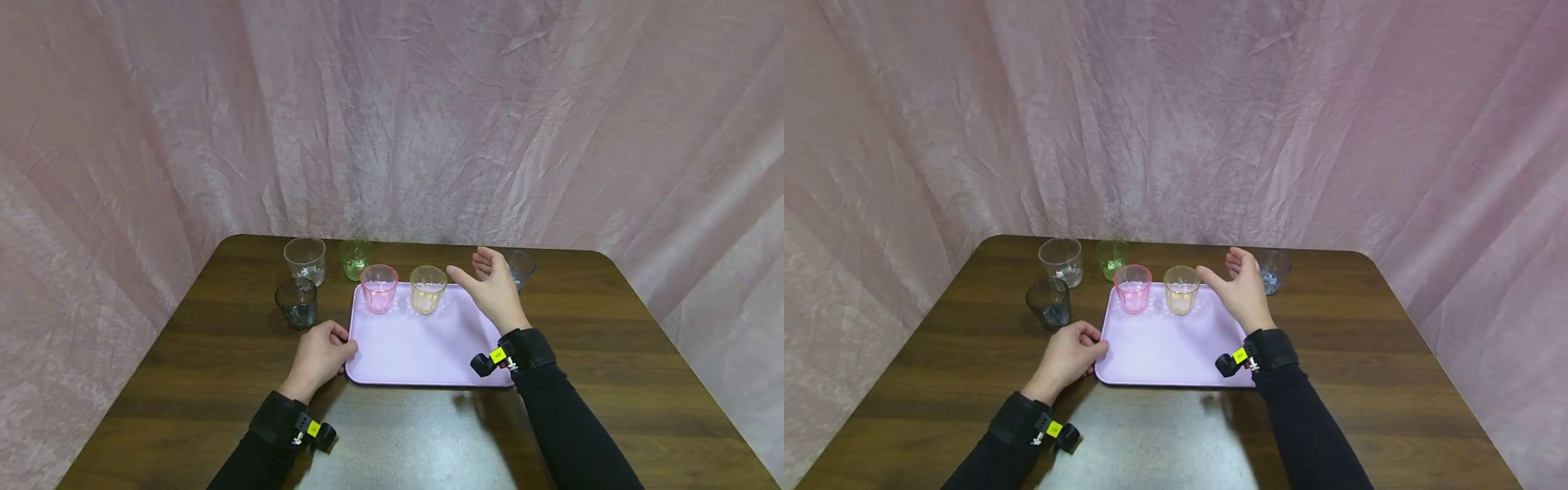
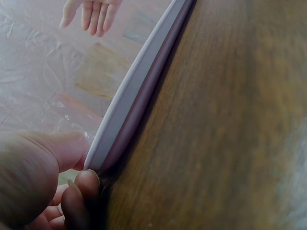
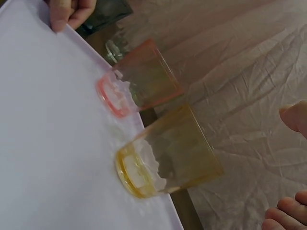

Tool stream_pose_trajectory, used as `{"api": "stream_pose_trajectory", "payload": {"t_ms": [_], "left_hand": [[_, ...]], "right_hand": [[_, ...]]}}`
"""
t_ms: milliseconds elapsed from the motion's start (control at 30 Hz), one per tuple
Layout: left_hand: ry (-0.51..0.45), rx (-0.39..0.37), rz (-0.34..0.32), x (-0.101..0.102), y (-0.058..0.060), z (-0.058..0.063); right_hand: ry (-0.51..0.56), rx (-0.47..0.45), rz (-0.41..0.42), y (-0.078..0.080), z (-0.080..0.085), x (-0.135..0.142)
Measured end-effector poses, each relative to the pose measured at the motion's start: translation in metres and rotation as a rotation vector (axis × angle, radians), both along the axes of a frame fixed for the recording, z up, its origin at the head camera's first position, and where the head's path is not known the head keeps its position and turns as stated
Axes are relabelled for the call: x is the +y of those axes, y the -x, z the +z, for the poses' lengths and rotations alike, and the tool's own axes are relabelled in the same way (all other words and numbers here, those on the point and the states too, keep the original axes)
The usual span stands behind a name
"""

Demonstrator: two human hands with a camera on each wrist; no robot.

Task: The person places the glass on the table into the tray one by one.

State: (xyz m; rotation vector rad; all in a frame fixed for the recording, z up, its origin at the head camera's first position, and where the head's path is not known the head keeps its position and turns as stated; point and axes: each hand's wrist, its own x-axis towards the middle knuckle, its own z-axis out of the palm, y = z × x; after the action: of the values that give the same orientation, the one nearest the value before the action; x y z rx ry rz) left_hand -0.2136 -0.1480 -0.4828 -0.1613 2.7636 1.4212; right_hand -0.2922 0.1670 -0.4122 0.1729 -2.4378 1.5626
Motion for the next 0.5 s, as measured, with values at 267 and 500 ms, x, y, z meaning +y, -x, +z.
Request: {"api": "stream_pose_trajectory", "payload": {"t_ms": [267,500], "left_hand": [[0.004,-0.004,0.002,0.000,0.001,0.000],[0.006,-0.008,0.003,0.000,0.001,-0.001]], "right_hand": [[0.007,0.009,-0.020,-0.001,0.002,0.014],[0.032,-0.005,-0.045,-0.001,0.000,0.028]]}}
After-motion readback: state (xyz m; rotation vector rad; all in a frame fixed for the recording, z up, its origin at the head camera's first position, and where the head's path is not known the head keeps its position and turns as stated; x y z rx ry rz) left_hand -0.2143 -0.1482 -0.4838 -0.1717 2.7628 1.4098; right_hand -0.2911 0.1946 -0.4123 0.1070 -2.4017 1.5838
